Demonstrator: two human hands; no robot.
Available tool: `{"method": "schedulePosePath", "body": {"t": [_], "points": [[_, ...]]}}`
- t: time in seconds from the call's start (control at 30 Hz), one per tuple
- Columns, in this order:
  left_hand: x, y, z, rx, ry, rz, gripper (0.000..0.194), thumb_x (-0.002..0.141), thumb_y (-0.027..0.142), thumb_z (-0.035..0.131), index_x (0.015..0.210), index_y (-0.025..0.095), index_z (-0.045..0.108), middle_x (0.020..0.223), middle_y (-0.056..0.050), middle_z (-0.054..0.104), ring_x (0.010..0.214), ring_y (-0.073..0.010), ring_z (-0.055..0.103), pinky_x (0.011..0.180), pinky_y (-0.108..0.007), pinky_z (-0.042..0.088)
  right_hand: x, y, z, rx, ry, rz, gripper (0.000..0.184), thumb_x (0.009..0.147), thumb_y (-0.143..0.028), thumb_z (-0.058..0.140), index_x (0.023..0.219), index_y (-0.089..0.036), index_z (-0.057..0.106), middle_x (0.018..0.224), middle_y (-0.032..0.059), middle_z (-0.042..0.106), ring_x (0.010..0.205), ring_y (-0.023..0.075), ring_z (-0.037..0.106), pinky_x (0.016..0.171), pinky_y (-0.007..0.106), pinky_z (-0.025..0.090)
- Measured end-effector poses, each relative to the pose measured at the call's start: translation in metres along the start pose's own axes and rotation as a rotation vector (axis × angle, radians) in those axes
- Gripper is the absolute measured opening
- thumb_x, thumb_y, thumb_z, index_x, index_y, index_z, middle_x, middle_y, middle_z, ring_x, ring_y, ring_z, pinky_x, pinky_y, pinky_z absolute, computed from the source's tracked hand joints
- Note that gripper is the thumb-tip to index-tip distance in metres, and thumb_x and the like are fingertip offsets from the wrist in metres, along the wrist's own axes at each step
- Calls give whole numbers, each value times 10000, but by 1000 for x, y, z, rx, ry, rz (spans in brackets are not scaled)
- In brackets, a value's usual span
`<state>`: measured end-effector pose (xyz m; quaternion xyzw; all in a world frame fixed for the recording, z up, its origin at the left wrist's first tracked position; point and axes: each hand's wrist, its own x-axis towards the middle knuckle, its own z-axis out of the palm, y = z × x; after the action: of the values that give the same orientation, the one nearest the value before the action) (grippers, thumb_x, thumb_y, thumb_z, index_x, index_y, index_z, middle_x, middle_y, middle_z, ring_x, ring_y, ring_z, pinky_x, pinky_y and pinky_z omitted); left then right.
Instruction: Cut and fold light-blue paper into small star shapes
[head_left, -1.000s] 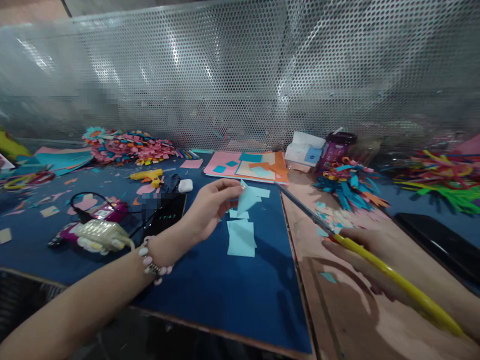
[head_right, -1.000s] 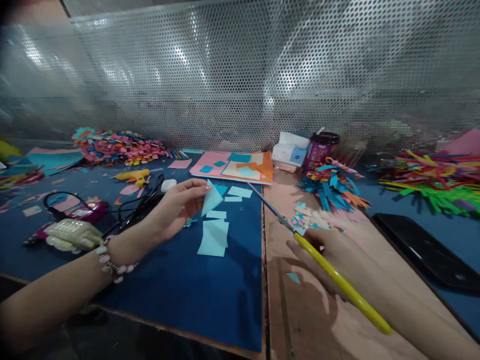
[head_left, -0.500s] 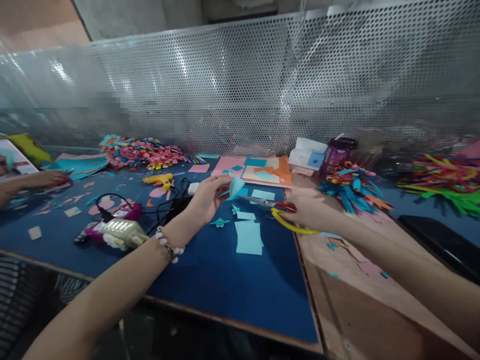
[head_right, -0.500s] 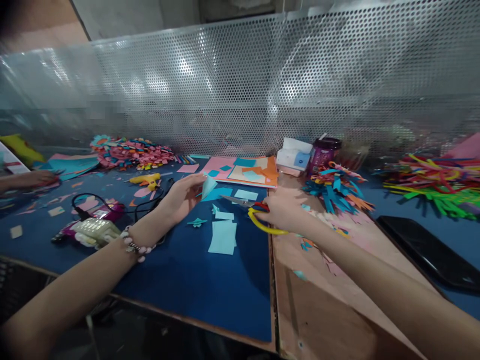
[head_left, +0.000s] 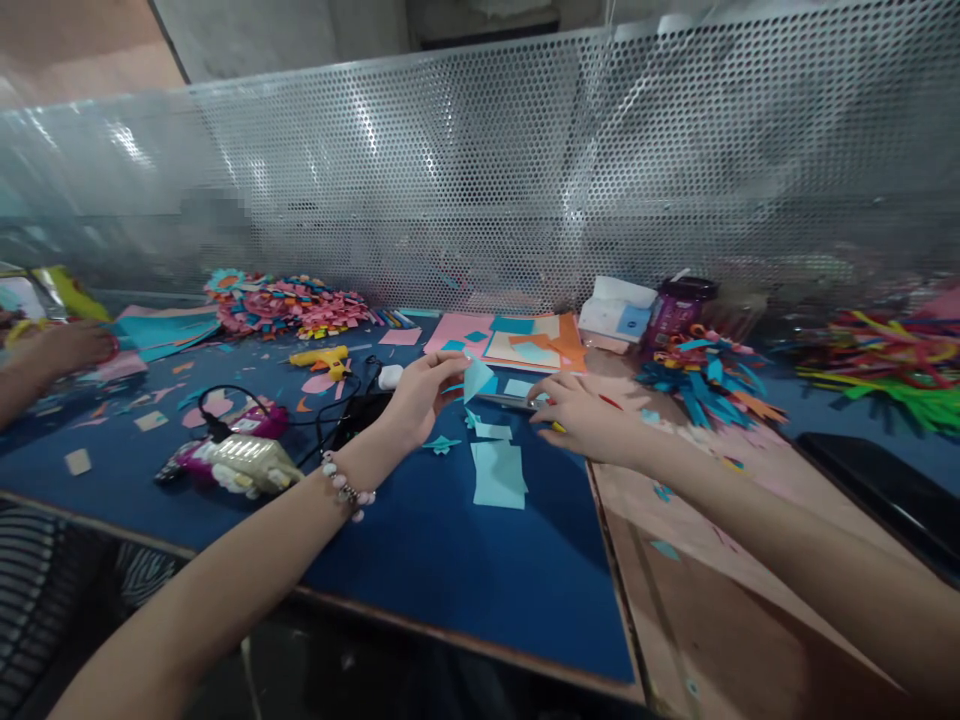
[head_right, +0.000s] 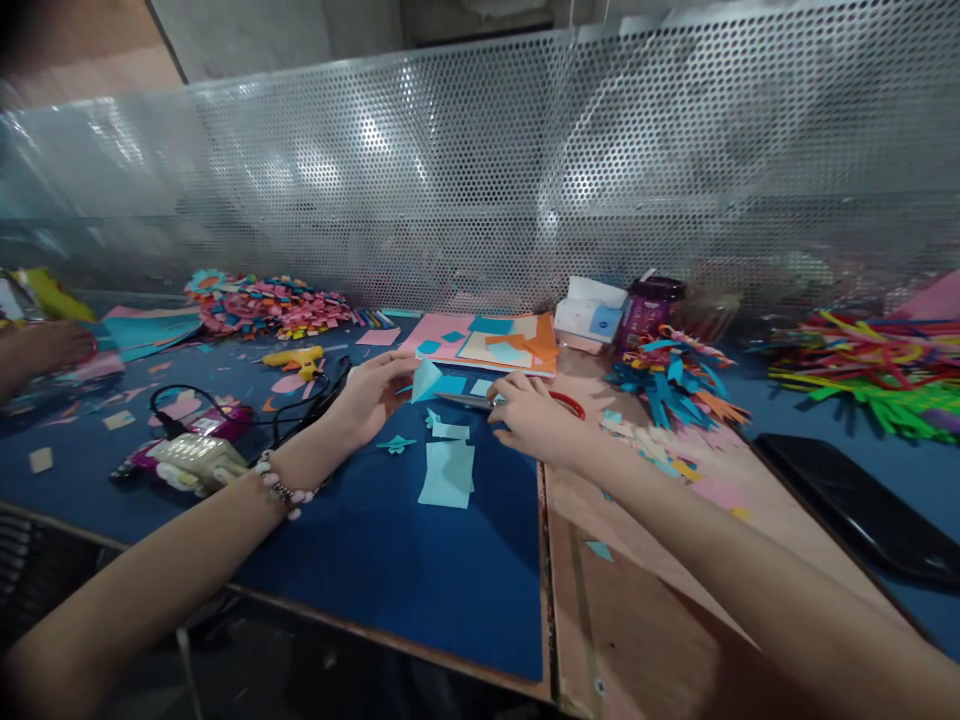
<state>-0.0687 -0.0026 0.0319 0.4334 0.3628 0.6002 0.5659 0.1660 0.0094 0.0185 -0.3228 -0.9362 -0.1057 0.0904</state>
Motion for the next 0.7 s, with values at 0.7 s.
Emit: {"method": "schedulePosePath", "body": {"t": [0.7], "points": [[13, -23, 25, 165, 43, 41, 243, 611, 266, 714, 792, 141, 609, 765, -35, 622, 684, -126, 578, 664, -275, 449, -26, -2, 1, -23, 174, 44, 217, 854, -216, 532, 995, -190, 695, 1092, 121, 599, 1056, 269, 486, 868, 413, 409]]}}
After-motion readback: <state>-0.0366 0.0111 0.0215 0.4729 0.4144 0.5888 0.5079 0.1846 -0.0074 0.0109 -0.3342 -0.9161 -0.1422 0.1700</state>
